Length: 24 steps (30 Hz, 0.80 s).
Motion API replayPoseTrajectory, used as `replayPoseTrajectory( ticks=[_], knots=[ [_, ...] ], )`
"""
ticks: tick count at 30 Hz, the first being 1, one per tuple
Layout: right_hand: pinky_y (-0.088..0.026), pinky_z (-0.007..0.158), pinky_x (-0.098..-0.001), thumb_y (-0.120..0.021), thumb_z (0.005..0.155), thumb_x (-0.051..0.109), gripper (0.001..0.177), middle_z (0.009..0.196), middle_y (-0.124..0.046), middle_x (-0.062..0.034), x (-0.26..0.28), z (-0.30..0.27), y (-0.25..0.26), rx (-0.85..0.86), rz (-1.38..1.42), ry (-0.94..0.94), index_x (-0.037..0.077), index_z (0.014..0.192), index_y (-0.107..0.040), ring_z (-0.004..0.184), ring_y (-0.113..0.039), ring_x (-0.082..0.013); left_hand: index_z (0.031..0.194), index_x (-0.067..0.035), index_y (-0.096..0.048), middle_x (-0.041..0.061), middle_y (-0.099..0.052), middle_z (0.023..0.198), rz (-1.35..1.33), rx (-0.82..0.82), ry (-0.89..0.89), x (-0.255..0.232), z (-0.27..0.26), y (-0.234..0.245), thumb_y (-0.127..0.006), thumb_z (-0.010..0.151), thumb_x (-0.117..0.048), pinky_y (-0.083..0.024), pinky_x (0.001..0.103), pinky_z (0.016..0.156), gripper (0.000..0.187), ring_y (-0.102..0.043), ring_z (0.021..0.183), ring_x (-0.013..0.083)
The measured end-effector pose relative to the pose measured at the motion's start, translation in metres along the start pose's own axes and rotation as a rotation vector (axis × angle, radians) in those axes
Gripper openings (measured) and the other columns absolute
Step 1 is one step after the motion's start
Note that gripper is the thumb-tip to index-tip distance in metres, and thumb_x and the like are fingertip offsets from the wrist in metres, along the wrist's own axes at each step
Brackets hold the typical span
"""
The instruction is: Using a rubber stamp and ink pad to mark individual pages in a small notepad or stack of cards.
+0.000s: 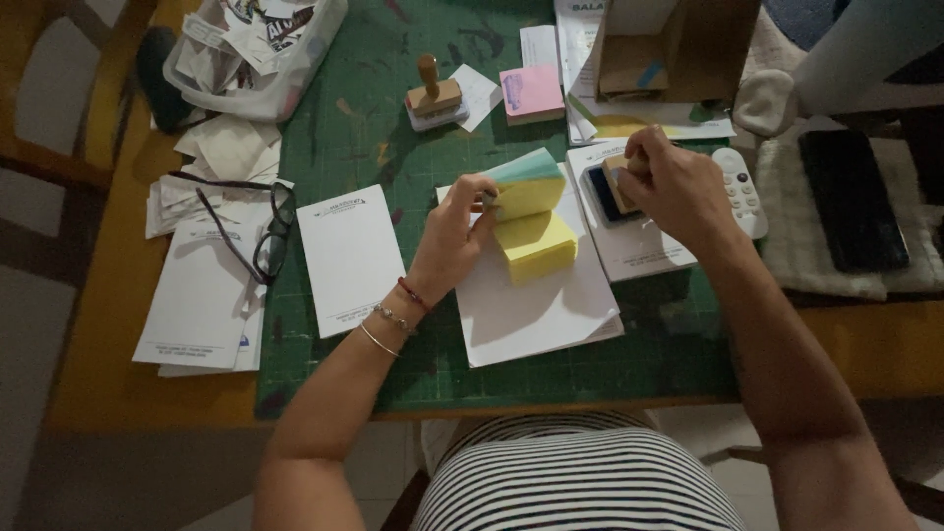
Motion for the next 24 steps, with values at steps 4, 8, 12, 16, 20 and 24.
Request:
replayPoseTrajectory(
  ticks=[4, 8, 12, 16, 20, 24],
  knots=[
    [-0.055, 0.068, -0.0550, -0.074, 0.110, 0.031, 0.028, 0.073, -0.069, -0.0116, -0.006, 0.001, -0.007, 0.010, -0.040, -0.019, 0.018, 0.127, -0.056, 0.071, -0.073, -0.0433, 0.131, -0.014, -0.051, 0.018, -0.065, 0.123, 0.022, -0.005, -0.011, 0.004, 0.000, -0.003, -0.063, 0.108, 0.001, -0.063, 0.053, 0.098, 0.030, -0.074, 0.114, 0.0459],
    [-0.056, 0.069, -0.0552, -0.076, 0.109, 0.029, 0.028, 0.073, -0.070, -0.0137, -0.006, 0.001, -0.006, -0.014, -0.045, -0.001, 0.017, 0.126, -0.056, 0.073, -0.074, -0.0442, 0.131, -0.010, -0.045, 0.026, -0.063, 0.136, 0.072, -0.043, -0.063, -0.009, 0.003, -0.003, -0.063, 0.108, 0.005, -0.064, 0.056, 0.095, 0.033, -0.074, 0.112, 0.0501],
    [-0.056, 0.069, -0.0549, -0.076, 0.110, 0.027, 0.027, 0.074, -0.070, -0.0130, -0.007, 0.000, -0.007, -0.015, -0.041, 0.006, 0.018, 0.126, -0.056, 0.072, -0.074, -0.0438, 0.125, -0.006, -0.040, 0.031, -0.058, 0.147, 0.087, -0.094, -0.080, -0.012, 0.003, -0.004, -0.065, 0.108, 0.007, -0.065, 0.058, 0.093, 0.034, -0.075, 0.109, 0.0524],
    [-0.056, 0.069, -0.0556, -0.075, 0.110, 0.027, 0.027, 0.075, -0.071, -0.0135, -0.007, 0.001, -0.005, -0.005, -0.033, 0.005, 0.018, 0.127, -0.057, 0.074, -0.075, -0.0438, 0.117, -0.008, -0.051, 0.021, -0.057, 0.154, 0.210, -0.062, -0.141, -0.008, 0.002, 0.000, -0.065, 0.107, 0.005, -0.065, 0.056, 0.096, 0.022, -0.074, 0.114, 0.0494],
    [-0.056, 0.067, -0.0545, -0.076, 0.110, 0.026, 0.026, 0.075, -0.072, -0.0132, -0.005, 0.000, -0.004, -0.007, -0.008, 0.010, 0.016, 0.125, -0.058, 0.072, -0.074, -0.0428, 0.110, -0.007, -0.067, 0.017, -0.053, 0.158, 0.280, -0.080, -0.173, -0.005, 0.001, -0.004, -0.069, 0.106, 0.001, -0.065, 0.051, 0.101, 0.009, -0.076, 0.115, 0.0424],
    [-0.055, 0.066, -0.0548, -0.077, 0.110, 0.024, 0.026, 0.076, -0.072, -0.0127, -0.006, -0.001, -0.005, -0.013, -0.010, 0.000, 0.016, 0.125, -0.057, 0.075, -0.074, -0.0430, 0.113, -0.019, -0.079, 0.010, -0.062, 0.140, 0.082, -0.023, -0.075, 0.035, -0.002, -0.012, -0.072, 0.108, -0.018, -0.065, 0.045, 0.095, 0.008, -0.076, 0.112, 0.0382]
  ],
)
Point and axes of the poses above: each hand's wrist, its own z-axis towards the middle knuckle, its own y-axis out of the back of the hand, x = y × z, the point moved 2 cm from there along z, towards the middle knuckle
